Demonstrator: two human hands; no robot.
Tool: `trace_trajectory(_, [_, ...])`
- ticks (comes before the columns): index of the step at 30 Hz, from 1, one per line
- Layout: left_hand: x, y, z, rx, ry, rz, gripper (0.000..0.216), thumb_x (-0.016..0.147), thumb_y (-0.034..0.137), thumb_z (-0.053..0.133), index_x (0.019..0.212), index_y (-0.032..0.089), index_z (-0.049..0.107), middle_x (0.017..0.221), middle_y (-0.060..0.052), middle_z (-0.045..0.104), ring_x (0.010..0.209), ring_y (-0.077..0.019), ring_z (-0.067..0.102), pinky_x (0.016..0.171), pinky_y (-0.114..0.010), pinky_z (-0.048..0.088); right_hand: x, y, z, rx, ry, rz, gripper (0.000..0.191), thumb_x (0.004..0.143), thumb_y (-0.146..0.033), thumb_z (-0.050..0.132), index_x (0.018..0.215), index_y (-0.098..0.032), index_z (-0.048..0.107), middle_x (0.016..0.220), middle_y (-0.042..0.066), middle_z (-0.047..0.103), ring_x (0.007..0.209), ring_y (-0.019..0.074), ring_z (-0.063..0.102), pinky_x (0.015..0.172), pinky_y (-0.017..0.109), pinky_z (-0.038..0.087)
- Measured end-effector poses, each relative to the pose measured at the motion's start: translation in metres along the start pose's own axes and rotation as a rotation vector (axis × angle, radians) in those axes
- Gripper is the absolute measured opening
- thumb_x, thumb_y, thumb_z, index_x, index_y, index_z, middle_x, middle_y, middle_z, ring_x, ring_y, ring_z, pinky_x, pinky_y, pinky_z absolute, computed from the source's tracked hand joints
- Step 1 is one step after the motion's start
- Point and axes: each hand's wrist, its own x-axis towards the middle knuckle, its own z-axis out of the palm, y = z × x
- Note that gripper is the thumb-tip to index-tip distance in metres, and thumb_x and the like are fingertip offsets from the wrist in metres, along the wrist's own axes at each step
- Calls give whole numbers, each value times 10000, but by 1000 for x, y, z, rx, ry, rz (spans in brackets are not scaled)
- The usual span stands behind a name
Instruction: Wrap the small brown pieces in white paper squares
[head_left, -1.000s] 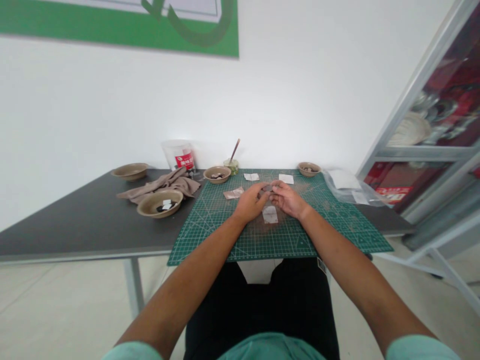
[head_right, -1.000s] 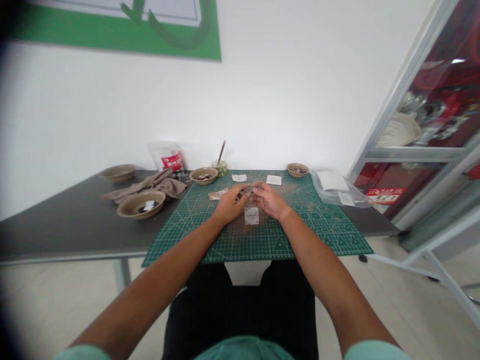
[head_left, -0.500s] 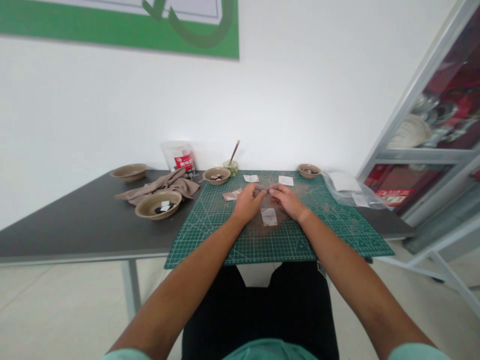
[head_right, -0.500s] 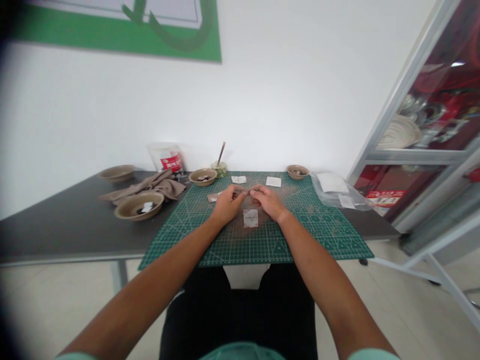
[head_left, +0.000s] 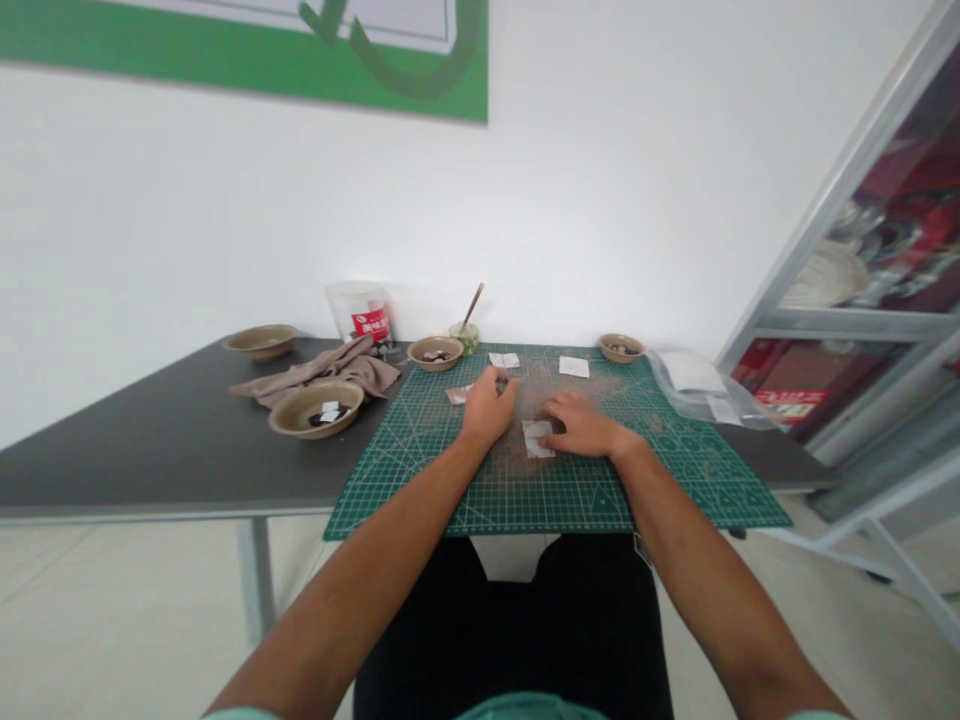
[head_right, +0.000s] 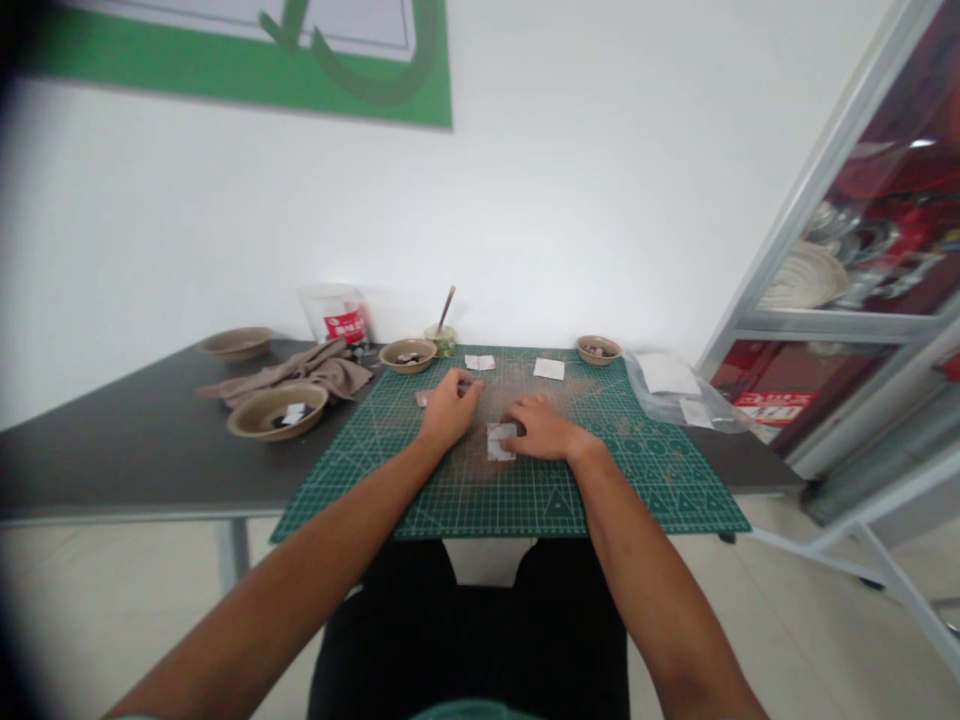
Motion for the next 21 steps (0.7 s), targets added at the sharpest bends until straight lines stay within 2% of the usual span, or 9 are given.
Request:
trace_trajectory(3, [1,-1,0,-4,4,-11,130,896,331,587,898,201,590,892,-44,688,813,-192,630,789,-338,489,0,4,3,-15,34,21,253,709,-305,796,901,-217,658,923,39,643,897,236,554,864,381,417])
trace_trajectory(7, [3,-2,0,-11,19,-38,140,899,339,577,901,200,585,893,-44,688,824,-196,634,792,-339,487,1,8,6,1,152,63,179,843,-300,650,994,-228,588,862,-2,629,743,176,553,699,305,439])
trace_trajectory(10, [5,-3,0,-17,36,-62,146,902,347,568,898,202,578,905,-46,689,842,-202,636,799,-342,483,5,7,8,-31,313,76,184,926,-292,524,1098,-232,551,990,37,627,848,196,561,780,338,447])
trace_trajectory(12, [6,-4,0,-19,45,-75,146,902,349,567,892,203,574,917,-50,689,871,-208,638,815,-344,480,7,5,9,-68,368,53,176,939,-273,495,1096,-229,562,1063,66,622,948,220,552,866,372,431])
trace_trajectory(16, [7,-4,-1,-19,49,-96,149,899,349,571,883,200,573,919,-56,689,896,-213,638,832,-346,475,9,-2,11,-126,282,-43,74,892,-248,594,948,-244,642,958,54,663,922,234,575,887,383,434])
trace_trajectory(21, [6,-4,-1,-10,43,-109,159,898,359,570,889,200,574,916,-49,690,884,-206,634,831,-333,466,7,-7,11,-189,250,-104,122,920,-241,575,966,-232,688,1038,92,678,1035,270,562,984,448,394])
